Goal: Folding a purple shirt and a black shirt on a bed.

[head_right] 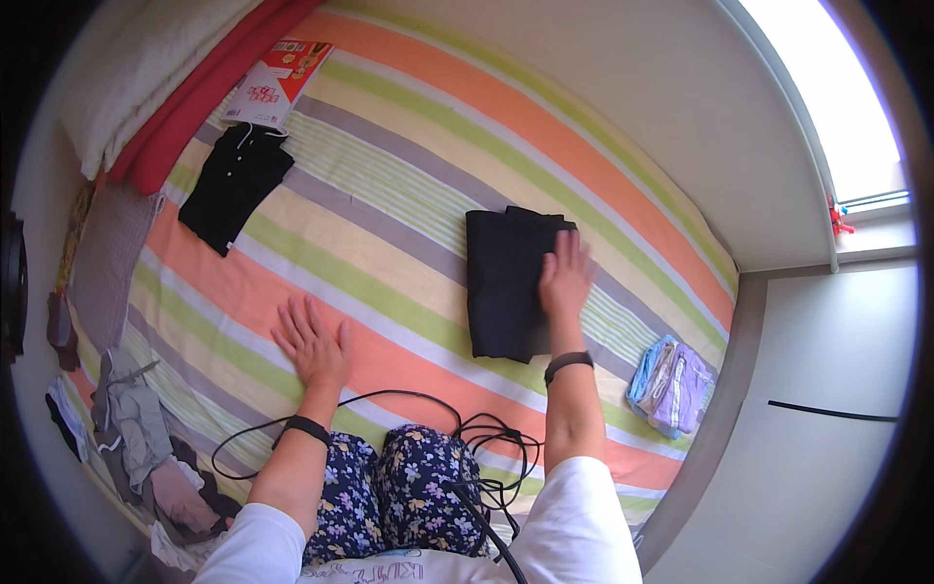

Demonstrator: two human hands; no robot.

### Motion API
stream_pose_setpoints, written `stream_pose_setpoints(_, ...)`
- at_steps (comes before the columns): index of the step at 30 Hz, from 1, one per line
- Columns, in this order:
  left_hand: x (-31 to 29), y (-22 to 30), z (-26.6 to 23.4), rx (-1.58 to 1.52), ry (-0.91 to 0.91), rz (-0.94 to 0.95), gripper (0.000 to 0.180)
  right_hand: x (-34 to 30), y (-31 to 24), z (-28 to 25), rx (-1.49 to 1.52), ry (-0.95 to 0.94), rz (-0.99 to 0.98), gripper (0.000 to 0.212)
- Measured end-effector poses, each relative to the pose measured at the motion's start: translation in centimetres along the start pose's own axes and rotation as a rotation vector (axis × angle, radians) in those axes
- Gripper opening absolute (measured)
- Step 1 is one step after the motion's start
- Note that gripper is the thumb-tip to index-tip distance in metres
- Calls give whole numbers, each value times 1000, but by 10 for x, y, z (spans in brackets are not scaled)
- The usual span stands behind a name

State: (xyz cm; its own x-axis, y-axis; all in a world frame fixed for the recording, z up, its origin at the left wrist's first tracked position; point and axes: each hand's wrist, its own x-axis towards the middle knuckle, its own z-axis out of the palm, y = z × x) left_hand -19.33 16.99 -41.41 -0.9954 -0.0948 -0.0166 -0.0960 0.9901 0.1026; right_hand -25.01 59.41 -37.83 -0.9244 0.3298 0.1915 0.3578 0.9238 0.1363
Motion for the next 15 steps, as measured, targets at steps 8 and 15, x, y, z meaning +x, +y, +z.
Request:
stream_pose_setpoints(8, -1, 2, -1, -14, 38, 5, 86, -23, 62, -19, 1221, -671, 859, 67)
stream_pose_setpoints(15, -1, 1, -4, -24, 20, 8, 85, -36, 28, -81, 1812, -915, 943, 47)
